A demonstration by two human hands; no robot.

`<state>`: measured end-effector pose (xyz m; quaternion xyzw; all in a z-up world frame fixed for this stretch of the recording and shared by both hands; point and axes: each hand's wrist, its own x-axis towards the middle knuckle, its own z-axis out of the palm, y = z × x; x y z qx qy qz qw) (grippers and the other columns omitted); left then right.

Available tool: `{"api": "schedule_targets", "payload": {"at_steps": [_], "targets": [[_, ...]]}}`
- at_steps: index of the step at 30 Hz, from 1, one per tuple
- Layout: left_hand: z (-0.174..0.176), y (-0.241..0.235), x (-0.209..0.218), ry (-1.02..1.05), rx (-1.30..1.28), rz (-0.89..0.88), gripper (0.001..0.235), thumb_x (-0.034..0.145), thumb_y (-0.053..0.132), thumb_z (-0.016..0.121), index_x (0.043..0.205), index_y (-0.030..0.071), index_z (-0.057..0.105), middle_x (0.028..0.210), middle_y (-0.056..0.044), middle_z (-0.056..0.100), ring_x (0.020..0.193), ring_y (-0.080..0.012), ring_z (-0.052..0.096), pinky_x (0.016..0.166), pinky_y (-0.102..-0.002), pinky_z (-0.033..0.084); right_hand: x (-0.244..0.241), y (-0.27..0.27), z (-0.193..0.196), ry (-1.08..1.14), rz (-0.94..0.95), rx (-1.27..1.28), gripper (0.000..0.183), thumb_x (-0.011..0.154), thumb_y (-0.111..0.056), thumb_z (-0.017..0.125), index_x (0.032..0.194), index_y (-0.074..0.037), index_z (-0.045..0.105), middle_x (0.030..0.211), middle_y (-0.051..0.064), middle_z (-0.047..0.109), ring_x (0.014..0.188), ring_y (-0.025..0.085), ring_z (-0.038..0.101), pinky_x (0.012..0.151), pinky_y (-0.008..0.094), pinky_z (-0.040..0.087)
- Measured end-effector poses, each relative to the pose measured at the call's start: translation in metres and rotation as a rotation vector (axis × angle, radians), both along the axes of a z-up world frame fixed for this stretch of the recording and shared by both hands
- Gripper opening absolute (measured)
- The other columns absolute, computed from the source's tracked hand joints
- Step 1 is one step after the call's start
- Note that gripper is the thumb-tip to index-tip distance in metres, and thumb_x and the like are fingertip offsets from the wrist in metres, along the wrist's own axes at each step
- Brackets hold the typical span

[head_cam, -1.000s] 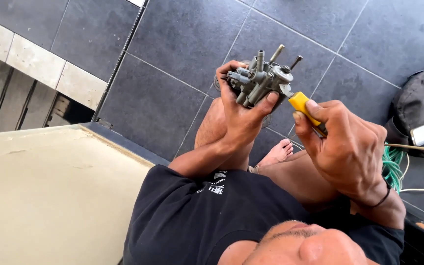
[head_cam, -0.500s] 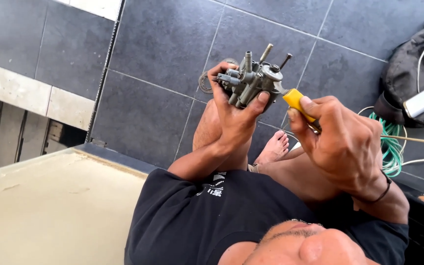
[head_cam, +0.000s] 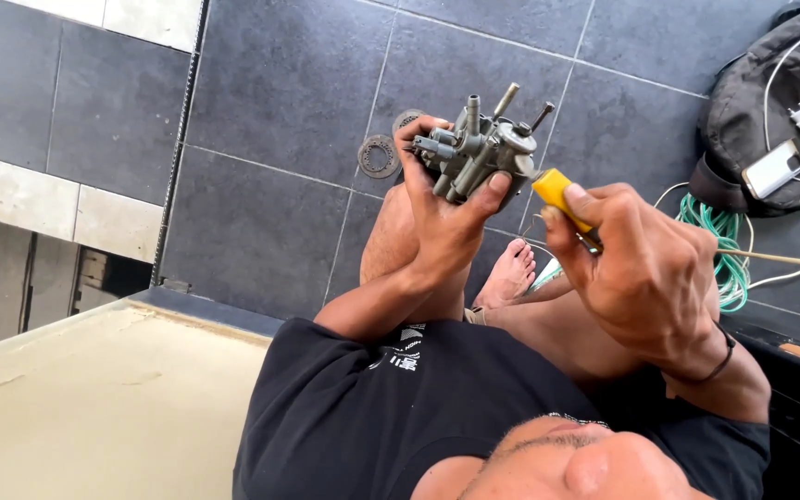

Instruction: A person is cleaning motorcycle engine parts, specifically a carburetor and a clutch plate, by scraping off residue with a utility knife.

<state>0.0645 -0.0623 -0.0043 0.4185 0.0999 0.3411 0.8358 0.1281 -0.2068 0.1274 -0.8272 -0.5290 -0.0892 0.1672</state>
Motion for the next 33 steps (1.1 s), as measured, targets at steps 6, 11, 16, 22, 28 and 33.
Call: {"api": "schedule_targets", "payload": {"at_steps": [6,11,16,22,28,33], "targets": [[-0.002,-0.003,0.002,-0.016,0.03,0.04,0.07,0.087,0.009,0.081,0.138,0.016,0.033,0.12,-0.008,0.057,0.108,-0.016,0.062,0.099,-0.029,0.051,-0.002,-0.002,0.003,-0.011,0.023,-0.002,0.024,0.1,0.002,0.086,0.107,0.01,0.064,0.095,0.014,0.07,0.054,0.02,0.051,0.048,0.034,0.04],[0.0,-0.001,0.0,-0.016,0.049,0.032,0.069,0.088,0.01,0.08,0.138,0.015,0.032,0.12,-0.008,0.058,0.107,-0.0165,0.063,0.098,-0.029,0.052,-0.005,0.002,0.006,-0.011,0.025,-0.005,0.023,0.101,0.001,0.084,0.107,0.01,0.064,0.094,0.014,0.071,0.055,0.02,0.054,0.048,0.033,0.041],[0.002,0.0,-0.001,-0.005,0.077,0.026,0.069,0.089,0.01,0.079,0.138,0.016,0.031,0.12,-0.008,0.058,0.107,-0.0166,0.064,0.097,-0.029,0.052,-0.009,0.002,0.006,-0.005,-0.012,-0.004,0.024,0.101,0.003,0.085,0.111,0.009,0.064,0.094,0.013,0.07,0.057,0.021,0.056,0.049,0.034,0.041],[0.0,0.001,-0.002,-0.01,0.094,0.033,0.068,0.088,0.012,0.08,0.137,0.014,0.031,0.118,-0.007,0.055,0.104,-0.0145,0.061,0.095,-0.027,0.052,-0.012,0.004,0.007,0.011,0.006,0.009,0.023,0.098,0.004,0.084,0.108,0.009,0.064,0.094,0.013,0.072,0.061,0.021,0.06,0.052,0.034,0.044],[0.0,0.001,-0.001,0.013,0.093,0.047,0.071,0.089,0.012,0.08,0.139,0.014,0.031,0.12,-0.009,0.06,0.107,-0.0168,0.064,0.098,-0.029,0.053,-0.013,0.005,0.005,-0.03,-0.002,0.018,0.025,0.098,0.003,0.086,0.108,0.008,0.064,0.094,0.013,0.072,0.06,0.022,0.059,0.052,0.034,0.043],[0.0,0.001,0.0,-0.005,0.085,0.057,0.07,0.087,0.013,0.081,0.137,0.014,0.032,0.121,-0.007,0.053,0.108,-0.0151,0.06,0.098,-0.028,0.051,-0.01,0.005,0.005,-0.025,0.026,0.011,0.023,0.1,0.004,0.084,0.109,0.009,0.063,0.093,0.013,0.071,0.061,0.019,0.058,0.051,0.032,0.042]]}}
